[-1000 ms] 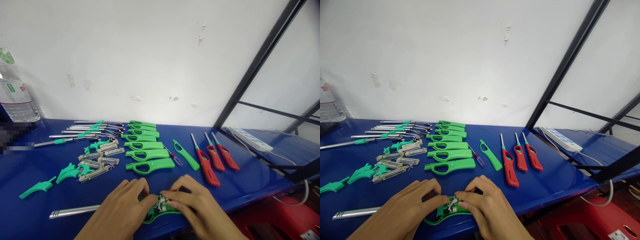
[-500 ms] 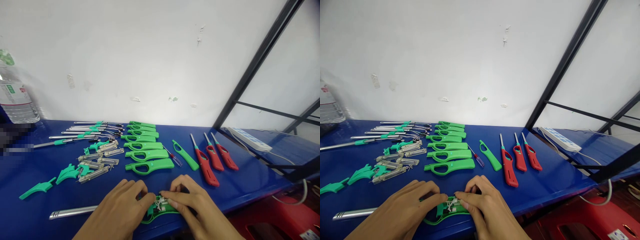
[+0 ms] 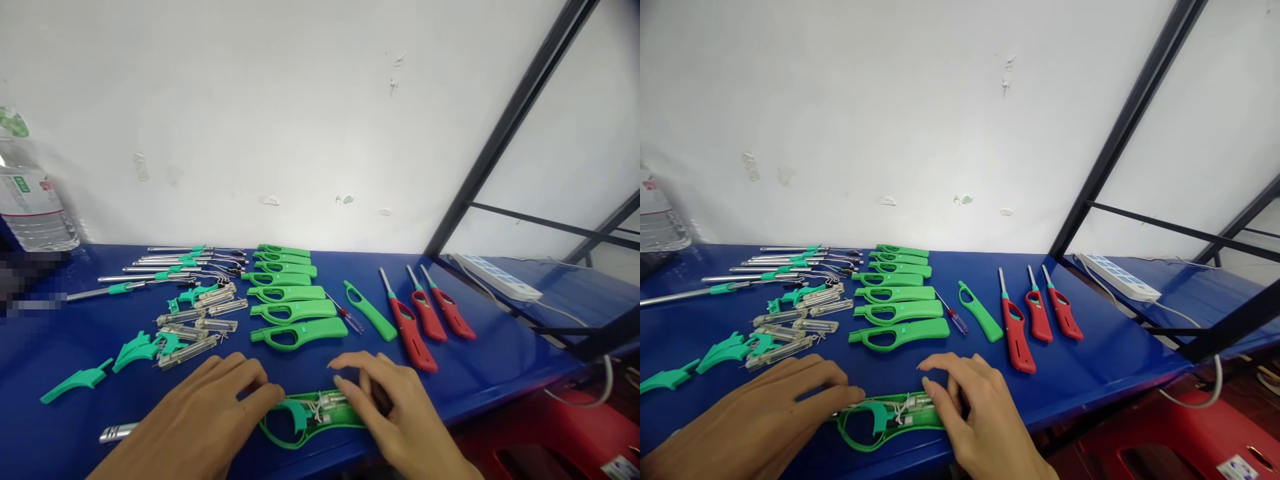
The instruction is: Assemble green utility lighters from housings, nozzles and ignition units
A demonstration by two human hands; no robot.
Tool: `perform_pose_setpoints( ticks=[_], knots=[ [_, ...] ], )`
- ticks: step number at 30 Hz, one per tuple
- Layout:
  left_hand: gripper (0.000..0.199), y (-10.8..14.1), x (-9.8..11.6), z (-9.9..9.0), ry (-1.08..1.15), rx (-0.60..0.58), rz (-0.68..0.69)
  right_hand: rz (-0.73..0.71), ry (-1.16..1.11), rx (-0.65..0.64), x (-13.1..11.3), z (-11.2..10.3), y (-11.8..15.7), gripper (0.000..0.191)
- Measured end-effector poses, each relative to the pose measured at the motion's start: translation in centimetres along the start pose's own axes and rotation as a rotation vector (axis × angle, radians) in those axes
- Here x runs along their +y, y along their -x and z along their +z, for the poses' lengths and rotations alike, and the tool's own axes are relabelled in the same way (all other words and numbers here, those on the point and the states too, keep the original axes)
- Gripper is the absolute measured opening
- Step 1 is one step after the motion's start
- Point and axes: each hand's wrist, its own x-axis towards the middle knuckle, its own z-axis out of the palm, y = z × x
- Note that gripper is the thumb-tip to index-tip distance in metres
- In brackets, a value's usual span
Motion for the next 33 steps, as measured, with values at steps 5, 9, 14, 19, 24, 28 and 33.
perform_pose_setpoints(
  ticks=[5, 9, 14, 19, 24, 28, 33],
  knots=[
    [0.071, 0.4, -0.7, 0.6, 0.031, -0.042, 0.011, 0.006, 0.043, -0.071, -0.3, -0.1, -0.5, 0.026],
    [0.065, 0.2, -1.0, 1.0, 0.01, -0.019, -0.017, -0.03, 0.056, -0.035, -0.5, 0.1, -0.3, 0.025],
    [0.062, 0.3, -1.4, 0.6, 0.001, -0.044, -0.049, -0.081, 0.021, 0.149, -0.1, -0.5, -0.6, 0.025],
    [0.062, 0.3, -1.3, 0.5, -0.037, -0.085, -0.052, -0.02, 0.186, 0.431, 2.6, -2.1, -3.3, 0.028],
    [0.062, 0.5, -1.4, 0.8, -0.084, -0.128, -0.055, 0.012, 0.336, 0.439, 5.2, -2.2, -5.3, 0.031],
    [0.06, 0.8, -1.5, 0.7, -0.11, -0.1, -0.072, 0.024, 0.398, 0.387, 5.7, -1.9, -5.5, 0.033],
    [0.059, 0.9, -1.9, 0.0, -0.145, -0.003, -0.046, 0.041, 0.388, 0.368, 5.9, -2.0, -5.4, 0.035]
  ],
)
